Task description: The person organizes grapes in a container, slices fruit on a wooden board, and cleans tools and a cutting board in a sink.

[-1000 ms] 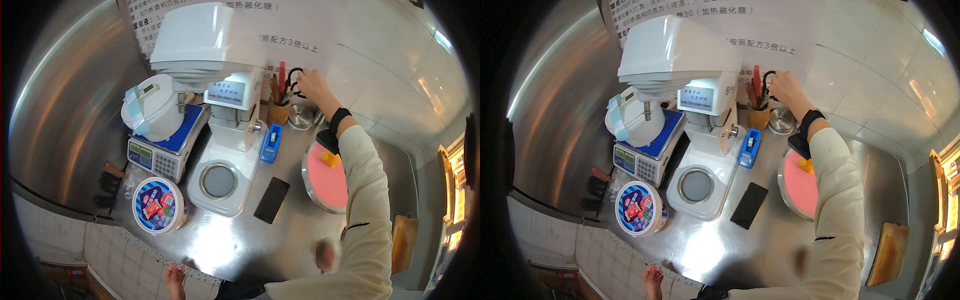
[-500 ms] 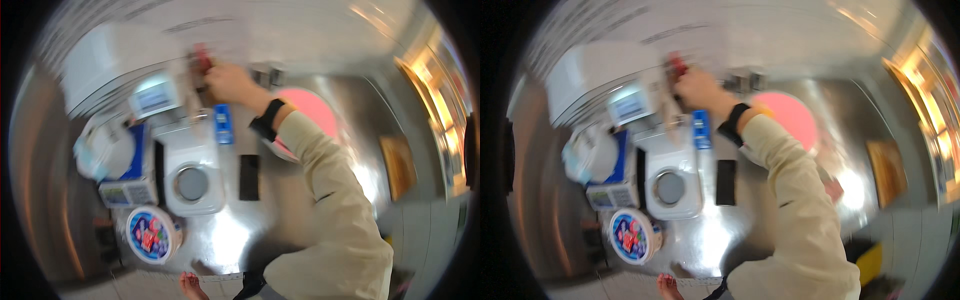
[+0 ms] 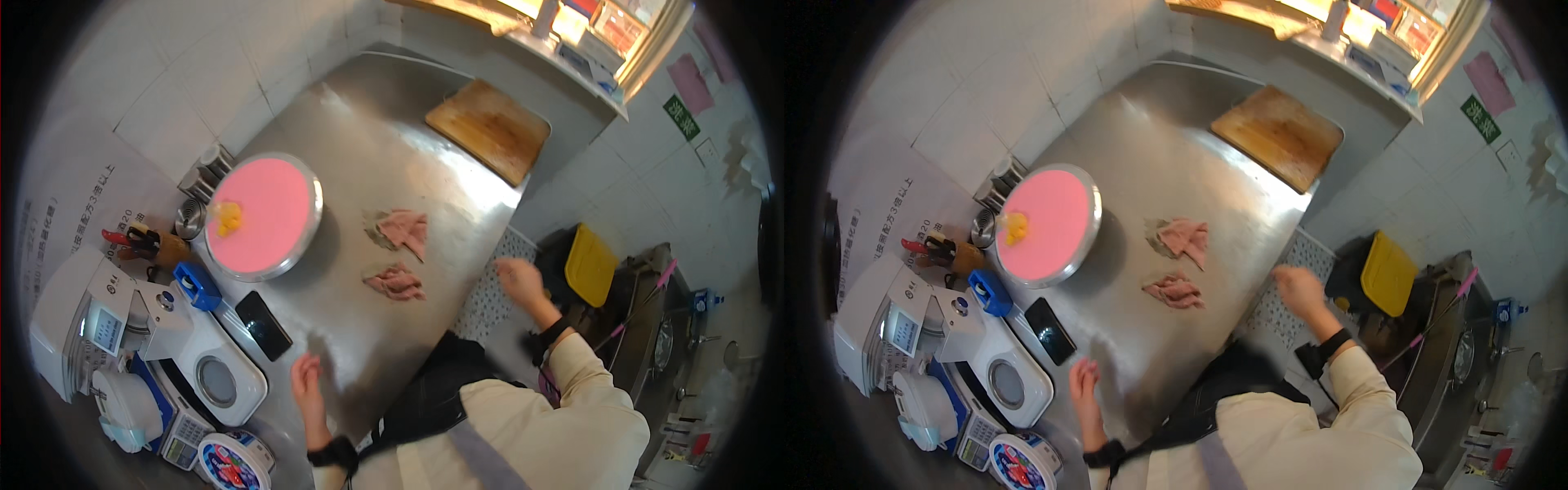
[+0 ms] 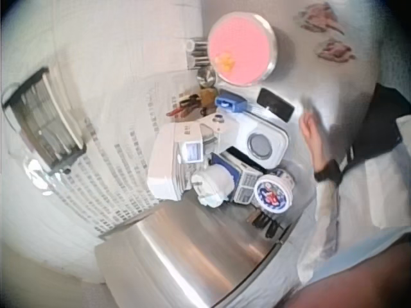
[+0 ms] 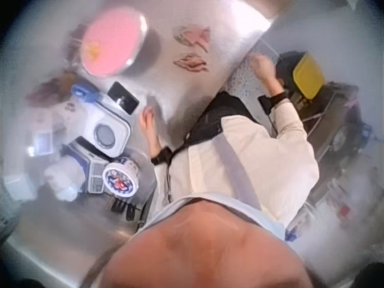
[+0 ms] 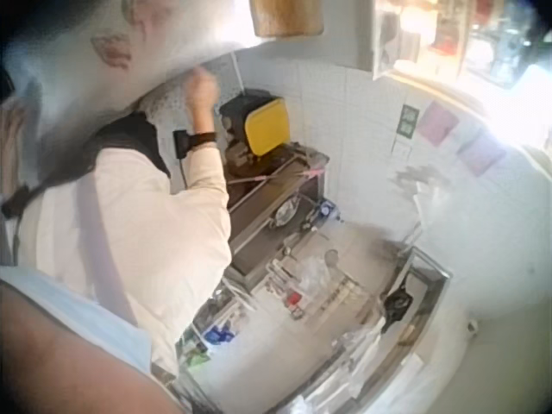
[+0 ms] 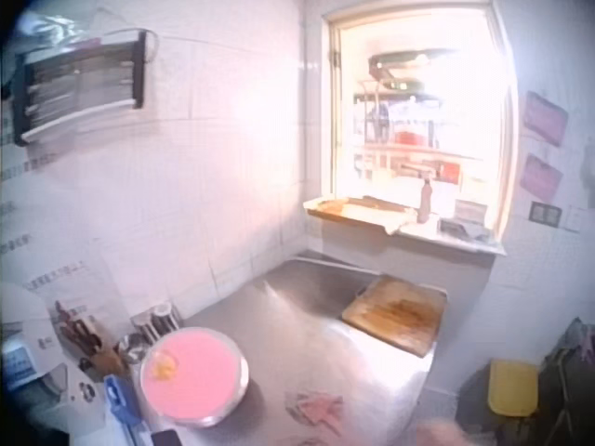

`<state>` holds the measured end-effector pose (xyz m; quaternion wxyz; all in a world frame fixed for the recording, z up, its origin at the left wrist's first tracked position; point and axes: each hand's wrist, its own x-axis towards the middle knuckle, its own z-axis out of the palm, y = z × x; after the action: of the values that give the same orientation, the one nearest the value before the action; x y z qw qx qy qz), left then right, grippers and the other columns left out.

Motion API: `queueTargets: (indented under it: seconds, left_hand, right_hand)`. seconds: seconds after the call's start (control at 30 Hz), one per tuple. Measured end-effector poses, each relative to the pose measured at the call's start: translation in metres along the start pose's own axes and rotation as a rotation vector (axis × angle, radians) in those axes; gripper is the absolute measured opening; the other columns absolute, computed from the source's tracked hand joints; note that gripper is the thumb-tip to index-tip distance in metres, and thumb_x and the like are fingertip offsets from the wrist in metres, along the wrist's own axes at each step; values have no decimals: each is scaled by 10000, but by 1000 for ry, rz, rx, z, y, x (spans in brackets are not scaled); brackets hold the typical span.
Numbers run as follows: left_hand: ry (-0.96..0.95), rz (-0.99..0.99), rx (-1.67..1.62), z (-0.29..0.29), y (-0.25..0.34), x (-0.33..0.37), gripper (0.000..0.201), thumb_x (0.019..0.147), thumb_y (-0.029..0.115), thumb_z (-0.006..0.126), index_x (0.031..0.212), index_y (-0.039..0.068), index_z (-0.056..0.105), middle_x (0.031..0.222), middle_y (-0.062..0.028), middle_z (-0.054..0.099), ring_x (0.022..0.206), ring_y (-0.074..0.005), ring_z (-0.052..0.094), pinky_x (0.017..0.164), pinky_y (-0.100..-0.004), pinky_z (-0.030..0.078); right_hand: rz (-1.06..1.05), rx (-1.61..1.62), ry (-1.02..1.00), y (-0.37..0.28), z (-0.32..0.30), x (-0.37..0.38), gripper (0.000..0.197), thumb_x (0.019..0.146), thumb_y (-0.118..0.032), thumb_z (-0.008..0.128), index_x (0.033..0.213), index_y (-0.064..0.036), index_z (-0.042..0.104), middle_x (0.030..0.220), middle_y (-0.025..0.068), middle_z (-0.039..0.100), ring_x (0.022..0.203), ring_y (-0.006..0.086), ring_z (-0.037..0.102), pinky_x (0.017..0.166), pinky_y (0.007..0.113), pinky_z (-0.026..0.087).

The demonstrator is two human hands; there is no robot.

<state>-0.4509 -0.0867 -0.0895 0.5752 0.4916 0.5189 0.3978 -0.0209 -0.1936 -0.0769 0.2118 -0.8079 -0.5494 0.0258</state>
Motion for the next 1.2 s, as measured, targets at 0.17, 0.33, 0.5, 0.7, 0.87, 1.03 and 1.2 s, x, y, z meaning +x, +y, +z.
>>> queueTargets:
  seconds: [0.17,0.33,0.5,0.7,0.87,1.03,1.2]
  left_hand:
    - [-293,147,166,132,44,50,427,846,20,432,1263,33,341,1203,-126,442,1126,-182,408,929,-290,333]
    - [-352,68,172,248,49,73,465,839,29,435,1285,44,306,1217,-139,425,1139,-192,399,951,-303,314]
    - [-296,209,390,296,-8,97,450,832,44,450,1267,63,337,1178,-115,459,1106,-180,425,926,-310,341]
    - [-249,-110,182,360,53,94,335,859,110,447,1192,85,422,1140,-63,487,1077,-141,444,858,-272,374]
    - [-391,78,369,369,42,125,289,858,147,474,1142,98,460,1102,-47,499,1068,-139,446,845,-280,372]
    - [-471,131,532,438,74,175,475,829,184,505,1260,60,348,1263,-132,395,1203,-252,332,969,-347,287]
    - [-403,338,834,491,78,326,576,826,243,493,1298,10,259,1332,-184,311,1228,-273,300,1000,-353,252]
  right_hand:
    - [681,554,169,176,-3,9,443,792,-244,559,1138,2,429,808,89,583,686,144,541,617,268,437]
    - [858,893,58,226,3,120,698,747,-486,585,1135,62,397,891,93,534,752,160,514,615,278,444]
    - [950,1006,-63,227,26,181,1000,700,-564,594,1291,85,114,1283,314,260,1165,406,340,933,422,330]
    - [1071,1030,-73,238,33,201,989,686,-357,688,1316,47,41,1308,307,213,1210,405,273,977,426,287]
    - [1109,1190,-184,225,16,204,891,708,-203,678,1303,61,71,1288,298,277,1192,373,330,951,392,338]
    - [1088,1073,-67,251,35,207,903,661,-225,708,1274,107,134,1255,299,346,1166,349,384,931,349,355]
    - [1092,979,-53,233,34,215,914,650,-223,715,1255,142,136,1181,303,429,1097,339,464,856,334,421]
